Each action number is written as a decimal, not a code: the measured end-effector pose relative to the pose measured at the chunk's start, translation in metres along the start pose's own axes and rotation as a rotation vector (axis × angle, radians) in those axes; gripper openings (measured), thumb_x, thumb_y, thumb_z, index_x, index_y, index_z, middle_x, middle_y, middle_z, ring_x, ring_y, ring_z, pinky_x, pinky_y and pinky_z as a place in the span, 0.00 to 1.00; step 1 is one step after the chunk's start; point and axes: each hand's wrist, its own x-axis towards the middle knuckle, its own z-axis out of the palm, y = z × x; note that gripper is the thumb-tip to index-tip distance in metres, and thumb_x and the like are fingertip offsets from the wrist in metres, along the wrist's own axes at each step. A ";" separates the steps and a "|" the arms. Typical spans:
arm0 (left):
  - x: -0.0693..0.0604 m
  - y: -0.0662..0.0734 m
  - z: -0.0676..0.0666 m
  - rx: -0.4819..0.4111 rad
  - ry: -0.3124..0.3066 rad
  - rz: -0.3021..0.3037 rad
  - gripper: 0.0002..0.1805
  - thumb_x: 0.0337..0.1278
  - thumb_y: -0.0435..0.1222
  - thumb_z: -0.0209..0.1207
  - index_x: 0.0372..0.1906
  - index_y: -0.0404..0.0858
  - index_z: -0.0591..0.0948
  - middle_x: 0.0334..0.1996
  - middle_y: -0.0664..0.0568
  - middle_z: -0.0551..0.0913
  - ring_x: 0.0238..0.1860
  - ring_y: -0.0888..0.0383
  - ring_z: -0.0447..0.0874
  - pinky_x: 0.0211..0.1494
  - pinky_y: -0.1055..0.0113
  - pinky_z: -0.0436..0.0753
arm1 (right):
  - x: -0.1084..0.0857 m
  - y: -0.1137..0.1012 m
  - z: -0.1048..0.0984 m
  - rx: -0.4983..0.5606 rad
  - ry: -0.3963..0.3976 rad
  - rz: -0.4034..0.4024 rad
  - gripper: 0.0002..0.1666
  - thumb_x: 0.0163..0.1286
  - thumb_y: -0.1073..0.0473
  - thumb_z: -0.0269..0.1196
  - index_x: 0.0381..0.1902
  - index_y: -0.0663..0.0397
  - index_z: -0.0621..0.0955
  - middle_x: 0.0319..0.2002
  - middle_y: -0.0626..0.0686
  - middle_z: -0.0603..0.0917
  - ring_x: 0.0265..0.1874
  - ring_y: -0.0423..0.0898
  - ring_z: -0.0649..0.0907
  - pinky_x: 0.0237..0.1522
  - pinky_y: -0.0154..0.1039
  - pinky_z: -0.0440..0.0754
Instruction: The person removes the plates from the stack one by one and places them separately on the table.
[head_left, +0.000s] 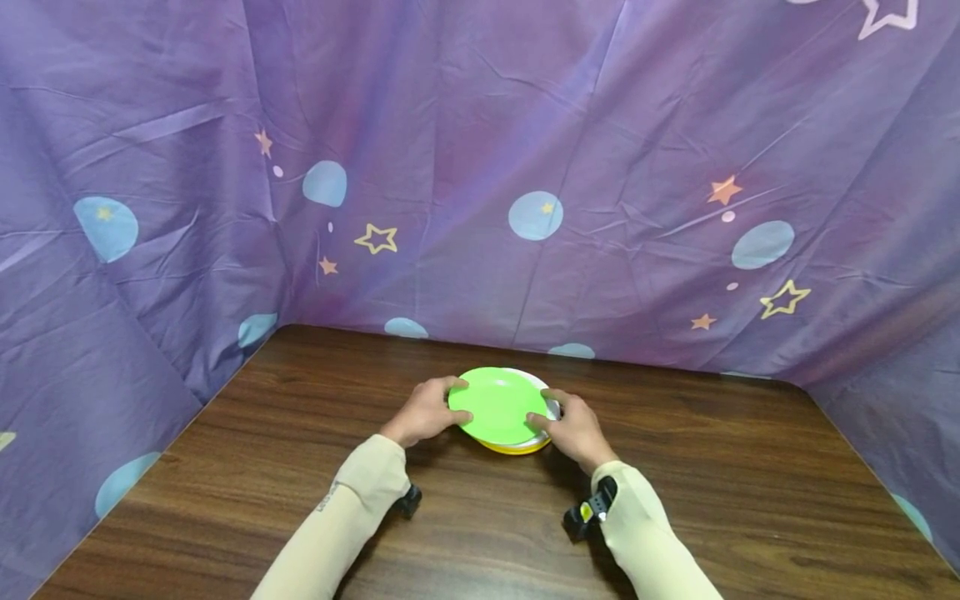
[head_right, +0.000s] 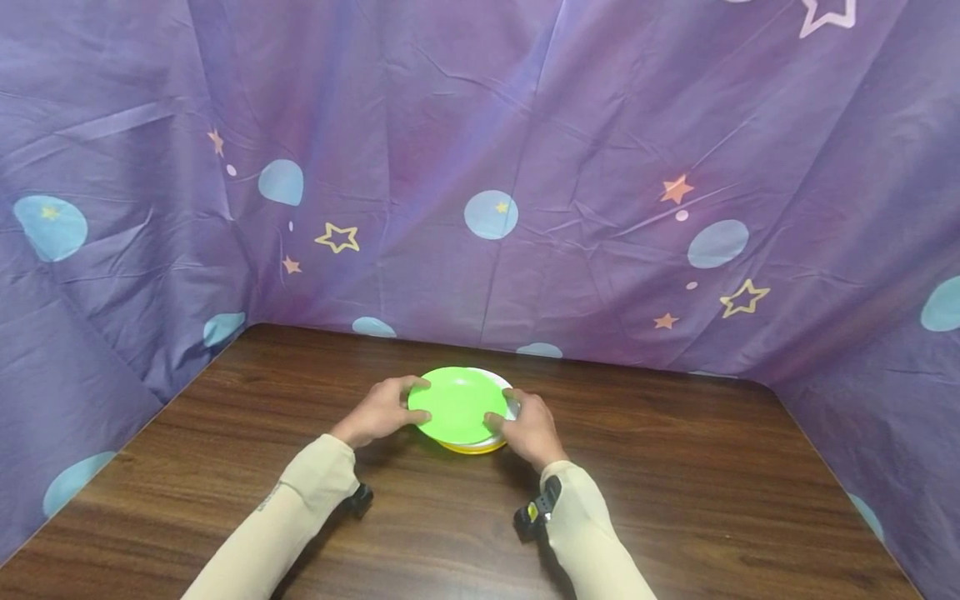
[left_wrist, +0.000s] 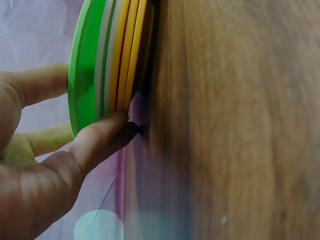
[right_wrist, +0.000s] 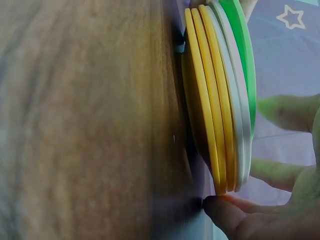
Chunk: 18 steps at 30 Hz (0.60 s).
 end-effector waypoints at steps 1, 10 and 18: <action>0.000 0.000 -0.001 -0.012 -0.003 -0.003 0.32 0.51 0.32 0.70 0.64 0.31 0.76 0.68 0.34 0.74 0.67 0.40 0.74 0.73 0.46 0.71 | 0.000 0.000 0.000 0.010 -0.002 0.011 0.33 0.64 0.56 0.67 0.65 0.64 0.76 0.61 0.69 0.80 0.61 0.64 0.78 0.67 0.59 0.72; -0.006 -0.008 -0.015 -0.153 -0.018 -0.026 0.30 0.55 0.27 0.65 0.65 0.27 0.74 0.68 0.30 0.72 0.60 0.35 0.82 0.57 0.56 0.86 | 0.001 0.003 -0.001 0.108 -0.016 0.072 0.37 0.56 0.69 0.61 0.67 0.63 0.74 0.57 0.70 0.81 0.18 0.47 0.82 0.30 0.37 0.82; -0.007 -0.015 -0.032 -0.345 -0.079 -0.047 0.30 0.60 0.23 0.59 0.68 0.22 0.67 0.53 0.28 0.80 0.33 0.57 0.88 0.47 0.57 0.89 | -0.001 0.003 -0.002 0.111 -0.011 0.076 0.42 0.48 0.72 0.62 0.67 0.62 0.74 0.56 0.70 0.82 0.13 0.43 0.79 0.25 0.34 0.80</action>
